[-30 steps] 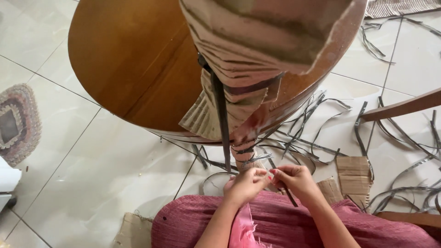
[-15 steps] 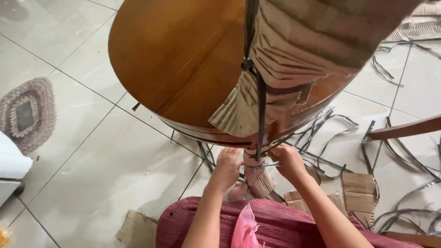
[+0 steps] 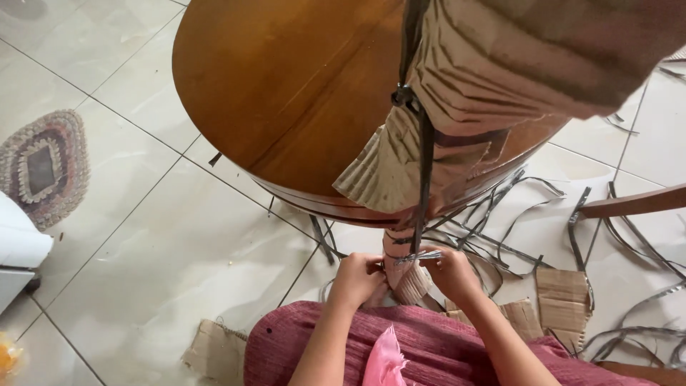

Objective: Wrapping a wooden stool leg with cardboard and securing it with black straps

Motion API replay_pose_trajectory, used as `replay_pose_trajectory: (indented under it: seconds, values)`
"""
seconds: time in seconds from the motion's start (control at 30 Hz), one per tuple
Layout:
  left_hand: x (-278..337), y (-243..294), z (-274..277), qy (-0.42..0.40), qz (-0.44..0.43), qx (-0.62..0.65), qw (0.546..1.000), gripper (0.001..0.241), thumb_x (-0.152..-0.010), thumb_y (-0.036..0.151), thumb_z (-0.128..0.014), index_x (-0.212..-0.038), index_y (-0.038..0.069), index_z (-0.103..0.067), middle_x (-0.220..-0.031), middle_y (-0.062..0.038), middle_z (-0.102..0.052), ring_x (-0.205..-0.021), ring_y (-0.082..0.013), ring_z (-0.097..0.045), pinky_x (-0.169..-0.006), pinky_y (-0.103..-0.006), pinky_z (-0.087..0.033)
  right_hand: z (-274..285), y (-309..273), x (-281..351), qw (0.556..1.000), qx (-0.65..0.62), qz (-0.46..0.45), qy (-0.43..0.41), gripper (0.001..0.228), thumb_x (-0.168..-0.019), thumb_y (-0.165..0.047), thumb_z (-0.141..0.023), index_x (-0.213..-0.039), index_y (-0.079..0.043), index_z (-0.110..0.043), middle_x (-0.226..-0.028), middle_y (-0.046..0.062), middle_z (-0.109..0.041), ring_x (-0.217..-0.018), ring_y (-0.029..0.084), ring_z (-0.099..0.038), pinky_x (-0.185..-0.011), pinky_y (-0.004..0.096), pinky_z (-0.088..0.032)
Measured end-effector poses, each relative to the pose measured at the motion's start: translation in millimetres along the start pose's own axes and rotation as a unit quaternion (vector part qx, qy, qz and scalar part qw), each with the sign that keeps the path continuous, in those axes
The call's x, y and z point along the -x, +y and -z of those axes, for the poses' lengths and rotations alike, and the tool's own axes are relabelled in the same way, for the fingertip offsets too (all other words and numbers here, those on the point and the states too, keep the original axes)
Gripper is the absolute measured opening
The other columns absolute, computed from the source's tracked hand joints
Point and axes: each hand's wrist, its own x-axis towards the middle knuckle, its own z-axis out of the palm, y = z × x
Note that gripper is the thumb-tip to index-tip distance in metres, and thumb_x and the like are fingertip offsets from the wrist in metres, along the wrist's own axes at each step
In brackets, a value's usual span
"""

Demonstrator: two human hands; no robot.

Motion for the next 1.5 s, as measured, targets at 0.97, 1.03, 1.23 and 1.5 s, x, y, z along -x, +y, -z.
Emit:
replay_pose_trajectory:
  seconds: [0.97,1.03,1.23,1.5]
  values:
    - [-13.0,-33.9,-27.6,0.036,0.001,-0.037,0.999,0.011,-0.082,0.0,-0.054,-0.08,0.002,-0.064,-0.085,-0.021,-0.069,-0.08,-0.0438,-0.067,-0.062,-0.0519,-0.049,-60.0,0.1,20.2,0.999,0.024,-0.03,-0.033,0.032,-0.08,-0.027,-0.085,-0.076,-0.005,-0.062,-0.063,0.008,-0.071,-0.056,0.022,-0.063,-0.056,0.04,-0.049]
    - [-16.7,-34.5,-31.2,0.068,0.004,0.028,0.997,0.005,-0.084,0.004,-0.054,-0.082,0.004,-0.059,-0.083,-0.019,-0.07,-0.079,-0.043,-0.068,-0.064,-0.0502,-0.048,-63.5,-4.9,20.7,0.999,-0.012,0.03,-0.023,0.032,-0.076,-0.025,-0.084,-0.067,-0.008,-0.059,-0.058,0.002,-0.06,-0.057,0.014,-0.052,-0.052,0.037,-0.043]
    - [-25.3,-26.2,-18.4,0.13,-0.047,0.138,0.981,0.016,-0.075,-0.001,-0.052,-0.076,0.01,-0.063,-0.074,-0.007,-0.074,-0.068,-0.0241,-0.067,-0.062,-0.0377,-0.051,-73.3,-18.8,21.3,0.994,-0.068,0.085,0.017,0.042,-0.068,-0.02,-0.085,-0.056,-0.013,-0.045,-0.052,-0.004,-0.041,-0.055,0.008,-0.037,-0.046,0.033,-0.033]
    - [-25.0,-18.6,-18.0,0.134,-0.002,0.222,0.966,0.023,-0.082,-0.002,-0.048,-0.09,0.011,-0.066,-0.088,-0.006,-0.076,-0.081,-0.0213,-0.072,-0.073,-0.0323,-0.056,-91.6,3.4,3.3,0.998,0.003,0.009,0.065,0.04,-0.071,-0.039,-0.084,-0.075,-0.009,-0.058,-0.059,0.005,-0.063,-0.06,0.013,-0.043,-0.054,0.037,-0.039]
